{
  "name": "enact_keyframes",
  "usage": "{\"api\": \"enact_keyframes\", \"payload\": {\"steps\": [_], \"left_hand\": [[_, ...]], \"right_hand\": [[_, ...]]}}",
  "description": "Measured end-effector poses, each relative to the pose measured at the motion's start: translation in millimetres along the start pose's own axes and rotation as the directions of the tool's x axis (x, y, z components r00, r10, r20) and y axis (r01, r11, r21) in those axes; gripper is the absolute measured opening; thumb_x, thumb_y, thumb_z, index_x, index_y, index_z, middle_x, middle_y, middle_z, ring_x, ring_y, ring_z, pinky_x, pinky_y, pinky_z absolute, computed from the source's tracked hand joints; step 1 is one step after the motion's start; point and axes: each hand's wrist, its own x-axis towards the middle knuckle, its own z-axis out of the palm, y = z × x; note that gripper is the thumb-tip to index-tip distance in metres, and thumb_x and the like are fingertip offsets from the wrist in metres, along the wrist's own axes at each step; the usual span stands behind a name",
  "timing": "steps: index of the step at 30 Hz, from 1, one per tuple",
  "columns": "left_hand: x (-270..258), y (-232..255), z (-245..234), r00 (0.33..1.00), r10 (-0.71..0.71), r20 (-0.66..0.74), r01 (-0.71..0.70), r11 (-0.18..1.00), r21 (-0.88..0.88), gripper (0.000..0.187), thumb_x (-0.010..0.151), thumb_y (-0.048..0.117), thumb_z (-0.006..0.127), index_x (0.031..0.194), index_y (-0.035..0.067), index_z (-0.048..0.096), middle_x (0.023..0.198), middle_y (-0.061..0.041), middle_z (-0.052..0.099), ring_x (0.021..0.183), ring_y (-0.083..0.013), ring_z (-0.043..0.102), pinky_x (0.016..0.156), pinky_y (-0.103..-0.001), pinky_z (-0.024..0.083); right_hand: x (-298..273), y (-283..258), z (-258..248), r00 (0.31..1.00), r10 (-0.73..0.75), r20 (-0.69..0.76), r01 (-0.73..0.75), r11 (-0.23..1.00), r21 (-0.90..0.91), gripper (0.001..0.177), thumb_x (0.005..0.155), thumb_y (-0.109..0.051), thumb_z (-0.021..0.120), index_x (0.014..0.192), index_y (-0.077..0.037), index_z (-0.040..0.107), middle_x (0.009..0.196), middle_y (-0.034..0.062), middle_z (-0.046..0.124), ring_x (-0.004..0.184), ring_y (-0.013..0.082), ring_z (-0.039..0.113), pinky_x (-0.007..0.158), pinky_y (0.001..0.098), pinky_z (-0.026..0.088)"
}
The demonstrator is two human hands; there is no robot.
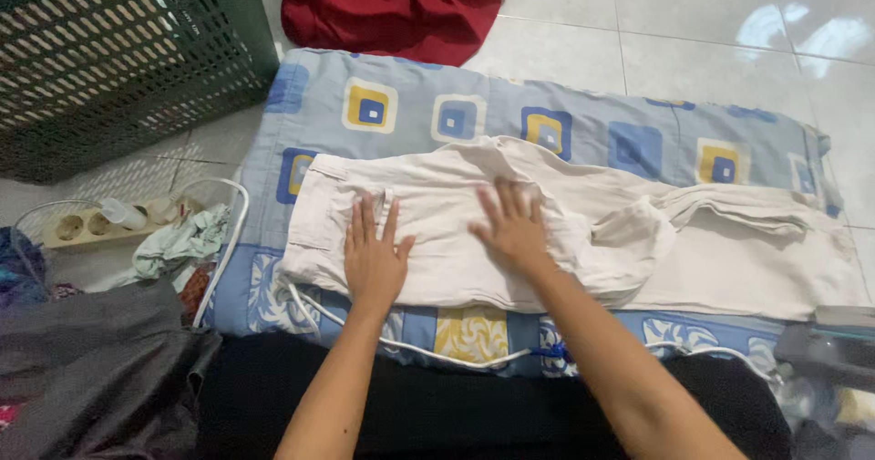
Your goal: The person irons white pants by hand on a pillow placed on the floor, using an iron to smooth different sections of the garment.
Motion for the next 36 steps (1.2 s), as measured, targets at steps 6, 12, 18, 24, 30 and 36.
{"api": "enact_keyframes", "payload": {"steps": [6, 12, 18, 24, 30, 36], "left_hand": [[-4, 4, 3, 1.000, 0.009, -0.002, -0.008, 0.990, 0.143, 0.064, 0.099, 0.047, 0.057, 0.154, 0.017, 0.048, 0.165, -0.021, 0.024, 0.156, -0.0381, 0.020, 0.123, -0.059, 0.019], [-8, 34, 2, 0.999, -0.023, 0.042, 0.016, 0.987, 0.163, 0.062, 0.093, 0.039, 0.063, 0.147, 0.013, 0.053, 0.168, -0.025, 0.018, 0.156, -0.0423, 0.014, 0.118, -0.070, 0.013], [-19, 111, 23, 0.983, 0.162, 0.080, -0.163, 0.987, 0.009, 0.066, 0.091, 0.037, 0.065, 0.149, 0.009, 0.050, 0.168, -0.024, 0.010, 0.156, -0.0421, 0.007, 0.118, -0.072, 0.010], [-34, 207, 43, 0.945, 0.316, 0.087, -0.297, 0.937, -0.182, 0.067, 0.091, 0.035, 0.065, 0.150, 0.007, 0.047, 0.167, -0.026, 0.009, 0.155, -0.0421, 0.007, 0.117, -0.073, 0.008], [-56, 246, 37, 0.909, 0.392, 0.143, -0.365, 0.913, -0.181, 0.067, 0.091, 0.034, 0.066, 0.151, 0.009, 0.046, 0.167, -0.023, 0.012, 0.156, -0.0400, 0.009, 0.117, -0.072, 0.009], [-52, 231, 37, 0.912, 0.395, 0.112, -0.384, 0.917, -0.107, 0.068, 0.090, 0.035, 0.066, 0.151, 0.011, 0.046, 0.167, -0.024, 0.017, 0.155, -0.0411, 0.010, 0.116, -0.074, 0.009]], "right_hand": [[-24, 63, -18, 0.974, 0.174, -0.143, -0.137, 0.962, 0.236, 0.023, 0.102, -0.024, 0.064, 0.125, -0.023, 0.068, 0.141, 0.0008, 0.067, 0.132, 0.0229, 0.059, 0.117, 0.0433, 0.038], [-114, 110, -46, 0.689, 0.404, -0.602, -0.280, 0.914, 0.293, 0.046, 0.084, -0.007, 0.071, 0.129, -0.006, 0.061, 0.139, 0.0235, 0.048, 0.136, 0.0419, 0.043, 0.115, 0.0538, 0.031], [-207, 183, -30, 0.141, 0.769, -0.624, -0.626, 0.558, 0.545, 0.069, 0.086, -0.008, 0.075, 0.142, 0.002, 0.036, 0.144, 0.0248, 0.035, 0.142, 0.0419, 0.034, 0.122, 0.0544, 0.026], [-300, 286, -51, -0.428, 0.757, -0.494, -0.599, 0.171, 0.782, 0.107, 0.069, -0.015, 0.090, 0.138, 0.016, 0.014, 0.140, 0.0329, 0.029, 0.128, 0.0438, 0.036, 0.111, 0.0506, 0.028], [-310, 328, -64, -0.086, 0.885, -0.457, -0.517, 0.352, 0.780, 0.060, 0.088, -0.017, 0.081, 0.136, 0.007, 0.054, 0.127, 0.0243, 0.067, 0.118, 0.0383, 0.065, 0.106, 0.0420, 0.047], [-267, 255, -147, 0.107, 0.706, -0.700, -0.495, 0.648, 0.578, 0.064, 0.090, -0.005, 0.077, 0.144, 0.012, 0.046, 0.139, 0.0327, 0.058, 0.131, 0.0448, 0.056, 0.112, 0.0438, 0.041]]}}
